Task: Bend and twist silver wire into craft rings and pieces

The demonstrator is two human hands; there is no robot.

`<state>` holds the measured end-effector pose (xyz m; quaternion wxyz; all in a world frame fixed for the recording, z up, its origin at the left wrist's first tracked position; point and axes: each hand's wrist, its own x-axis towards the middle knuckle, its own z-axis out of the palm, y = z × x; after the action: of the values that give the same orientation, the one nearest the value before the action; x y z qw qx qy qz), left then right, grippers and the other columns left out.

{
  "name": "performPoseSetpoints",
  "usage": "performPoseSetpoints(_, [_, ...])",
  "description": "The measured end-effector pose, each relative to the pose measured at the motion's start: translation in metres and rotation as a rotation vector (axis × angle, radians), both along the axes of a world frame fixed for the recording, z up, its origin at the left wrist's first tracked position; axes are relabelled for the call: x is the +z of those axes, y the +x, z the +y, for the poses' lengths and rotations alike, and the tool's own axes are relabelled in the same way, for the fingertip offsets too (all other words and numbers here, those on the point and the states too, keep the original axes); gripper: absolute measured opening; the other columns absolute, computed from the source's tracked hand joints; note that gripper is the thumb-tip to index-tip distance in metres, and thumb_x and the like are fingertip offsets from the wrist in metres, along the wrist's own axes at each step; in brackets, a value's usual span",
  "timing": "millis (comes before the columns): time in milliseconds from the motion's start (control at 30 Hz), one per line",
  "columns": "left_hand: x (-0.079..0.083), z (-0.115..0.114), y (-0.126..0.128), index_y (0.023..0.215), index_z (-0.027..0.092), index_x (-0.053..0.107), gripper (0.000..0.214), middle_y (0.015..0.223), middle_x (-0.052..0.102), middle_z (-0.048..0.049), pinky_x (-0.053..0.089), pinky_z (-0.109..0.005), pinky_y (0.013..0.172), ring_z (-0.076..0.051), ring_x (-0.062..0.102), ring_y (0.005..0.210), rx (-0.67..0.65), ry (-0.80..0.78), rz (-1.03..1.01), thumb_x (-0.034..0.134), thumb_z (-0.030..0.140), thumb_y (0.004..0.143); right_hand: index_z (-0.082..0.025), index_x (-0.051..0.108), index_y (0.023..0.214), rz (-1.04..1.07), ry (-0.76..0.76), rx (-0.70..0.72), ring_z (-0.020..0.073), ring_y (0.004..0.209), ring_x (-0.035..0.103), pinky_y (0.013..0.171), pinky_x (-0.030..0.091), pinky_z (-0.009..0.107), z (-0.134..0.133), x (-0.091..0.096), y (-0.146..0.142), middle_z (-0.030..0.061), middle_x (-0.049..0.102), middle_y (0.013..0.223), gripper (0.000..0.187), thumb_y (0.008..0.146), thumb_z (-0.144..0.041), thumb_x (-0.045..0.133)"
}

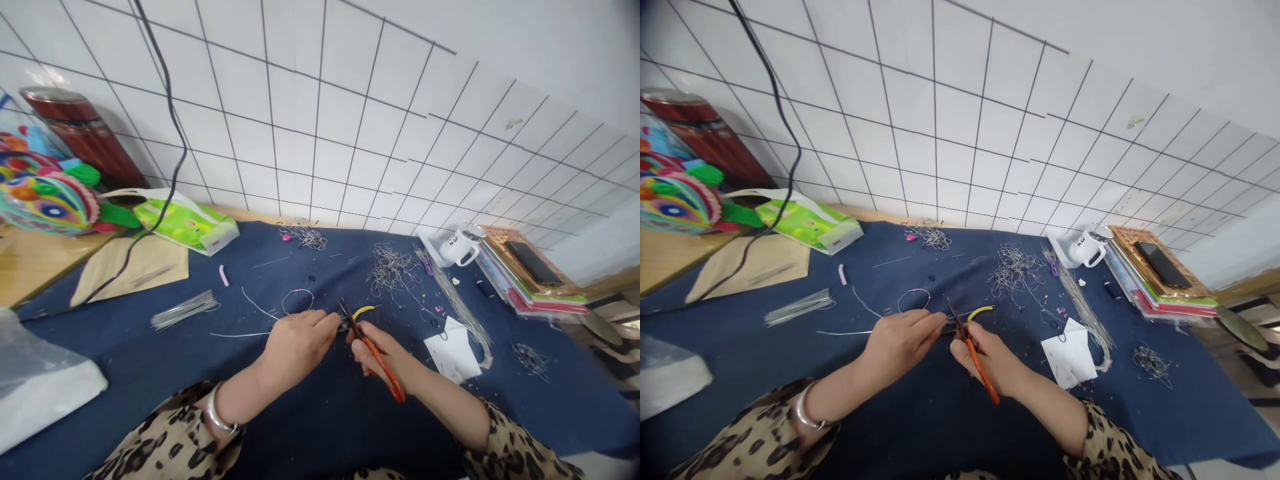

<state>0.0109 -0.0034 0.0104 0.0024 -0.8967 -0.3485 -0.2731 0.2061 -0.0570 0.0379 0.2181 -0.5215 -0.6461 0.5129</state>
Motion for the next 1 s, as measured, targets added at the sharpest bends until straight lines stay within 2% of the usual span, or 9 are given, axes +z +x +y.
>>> performPoseSetpoints(533, [-0.0016,0.0,0.0003,0.081,0.021,0.057,0.021,0.063,0.053,0.0023,0.035,-0.027,0.056,-0.013,0.051,0.06,0.002,-0.016,0.035,0.039,0.024,0.09,-0.019,0.044,0.094,0.057,-0.01,-0.026,0.0061,0.052,0.041,0.049,0.038,0.02,0.0019,-0.0071,-0.0011,-0.0033,0.043,0.071,0.035,0.087,-0.052,0.039])
performPoseSetpoints(767, [-0.0015,-0.0003,-0.0003,0.08,0.021,0.057,0.021,0.062,0.052,0.0026,0.034,-0.027,0.055,-0.013,0.051,0.059,0.011,-0.014,0.052,0.038,0.025,0.09,-0.019,0.044,0.092,0.1,-0.061,-0.049,0.0063,0.052,0.04,0.048,0.039,0.02,0.0025,-0.0079,-0.0026,-0.0039,0.041,0.07,0.034,0.086,-0.052,0.041])
performPoseSetpoints(1000, [-0.001,-0.0003,0.0015,0.077,0.02,0.056,0.023,0.062,0.052,0.002,0.034,-0.027,0.055,-0.013,0.051,0.059,0.011,-0.014,0.054,0.038,0.024,0.09,-0.018,0.046,0.086,0.053,0.016,-0.08,0.0064,0.056,0.038,0.052,0.034,0.019,0.0042,-0.0052,-0.0049,-0.0043,0.041,0.068,0.022,0.087,-0.039,0.046])
